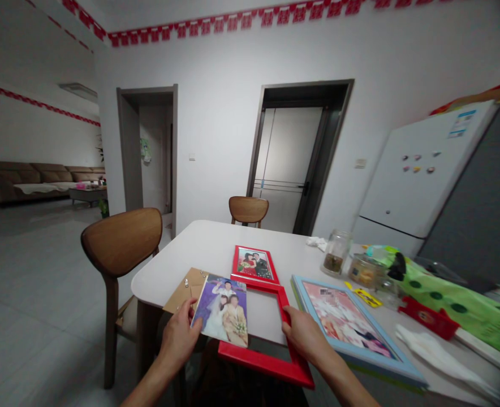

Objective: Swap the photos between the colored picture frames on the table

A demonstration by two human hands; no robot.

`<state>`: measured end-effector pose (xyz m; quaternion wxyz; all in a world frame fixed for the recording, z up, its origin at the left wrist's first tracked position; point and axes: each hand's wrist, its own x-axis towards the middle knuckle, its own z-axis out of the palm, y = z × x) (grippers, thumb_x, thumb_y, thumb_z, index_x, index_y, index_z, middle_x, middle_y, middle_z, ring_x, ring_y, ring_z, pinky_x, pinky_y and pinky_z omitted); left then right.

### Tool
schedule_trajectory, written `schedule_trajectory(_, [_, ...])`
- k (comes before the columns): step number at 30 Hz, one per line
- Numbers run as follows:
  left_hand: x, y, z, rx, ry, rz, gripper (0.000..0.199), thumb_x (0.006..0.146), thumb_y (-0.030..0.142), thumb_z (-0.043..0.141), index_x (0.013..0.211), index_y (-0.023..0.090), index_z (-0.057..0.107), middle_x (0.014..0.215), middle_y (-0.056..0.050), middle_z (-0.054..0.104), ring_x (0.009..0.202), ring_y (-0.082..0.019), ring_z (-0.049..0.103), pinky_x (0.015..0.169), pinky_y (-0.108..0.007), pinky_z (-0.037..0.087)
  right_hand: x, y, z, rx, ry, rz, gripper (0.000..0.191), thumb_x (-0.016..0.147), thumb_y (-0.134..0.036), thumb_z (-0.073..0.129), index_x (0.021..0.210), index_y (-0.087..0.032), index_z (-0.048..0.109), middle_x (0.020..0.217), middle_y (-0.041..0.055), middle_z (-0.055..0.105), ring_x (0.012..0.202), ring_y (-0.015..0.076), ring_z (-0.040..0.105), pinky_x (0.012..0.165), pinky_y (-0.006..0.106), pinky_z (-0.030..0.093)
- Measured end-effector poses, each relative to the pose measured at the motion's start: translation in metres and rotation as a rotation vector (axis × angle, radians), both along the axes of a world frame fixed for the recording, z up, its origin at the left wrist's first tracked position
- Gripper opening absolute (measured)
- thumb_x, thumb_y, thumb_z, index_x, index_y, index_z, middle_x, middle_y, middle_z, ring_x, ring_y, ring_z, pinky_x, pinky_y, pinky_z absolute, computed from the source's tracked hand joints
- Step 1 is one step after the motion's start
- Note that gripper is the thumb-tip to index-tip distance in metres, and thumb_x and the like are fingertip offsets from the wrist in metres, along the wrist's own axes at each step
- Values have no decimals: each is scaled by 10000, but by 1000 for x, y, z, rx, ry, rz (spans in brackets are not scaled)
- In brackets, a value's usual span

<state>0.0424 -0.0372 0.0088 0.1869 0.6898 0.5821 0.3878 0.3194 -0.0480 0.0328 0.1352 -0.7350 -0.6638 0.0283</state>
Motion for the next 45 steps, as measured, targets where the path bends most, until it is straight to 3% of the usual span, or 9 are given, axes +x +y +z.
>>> schedule_trajectory(6, [1,-4,4,93,96,-24,329,729,204,419,1049,163,478,955,-55,559,831,-174,552,744,-282,426,0,-1,-2,-13,-109,1,245,711,-146,381,795,-90,605,843,170,635,786,221,596,657,271,388])
schedule_trajectory(10, [11,-12,4,230,157,-173,410,681,143,418,1087,160,475,1108,-91,517,1047,-212,456,914,-365,345,-2,-5,-1,-36,-110,-9,243,720,-151,392,814,-81,605,855,179,628,789,225,593,652,269,388])
schedule_trajectory(15, [23,-21,1,189,318,-369,542,614,114,459,1153,171,470,1257,-101,421,1168,-230,350,997,-406,239,-3,-8,-1,-22,-108,-16,240,725,-131,390,802,-73,610,846,173,621,789,219,589,667,265,385])
schedule_trajectory(19, [27,-16,-1,169,396,-355,529,618,94,449,1136,193,496,1254,-90,435,1170,-236,353,998,-433,222,-4,-8,-1,-11,-83,-22,230,712,-104,392,771,-82,613,839,167,617,783,207,586,677,257,383])
schedule_trajectory(29, [39,-2,-4,220,426,-302,450,717,73,370,1129,177,517,1210,-94,483,1129,-225,420,945,-386,338,-2,-6,-7,37,-36,10,249,722,-178,415,833,-82,616,877,159,602,825,211,567,745,279,403])
schedule_trajectory(34, [29,3,22,289,127,-237,430,738,86,340,1105,203,532,1143,-41,548,1066,-177,484,927,-339,375,-13,-10,0,281,186,117,371,716,-219,444,1047,-97,560,1126,151,528,1059,230,460,927,338,322])
schedule_trajectory(39, [47,-12,51,214,-471,-219,321,817,277,390,1068,160,552,1064,-66,596,992,-215,532,891,-360,395,-41,-8,10,154,795,175,388,706,-333,466,1033,-144,553,986,105,611,829,187,579,750,327,448])
schedule_trajectory(42, [75,-26,53,7,-910,-321,393,787,377,458,1059,106,539,968,-101,633,907,-241,576,822,-364,439,-57,-6,9,7,1290,95,400,709,-392,459,1008,-135,524,895,102,635,746,184,604,657,317,474])
schedule_trajectory(45, [98,-32,44,-117,-1123,-400,435,741,398,516,1056,99,529,967,-105,632,938,-250,562,830,-357,433,-61,-5,8,91,1708,10,311,722,-366,435,945,-158,499,877,82,644,786,187,606,685,303,477])
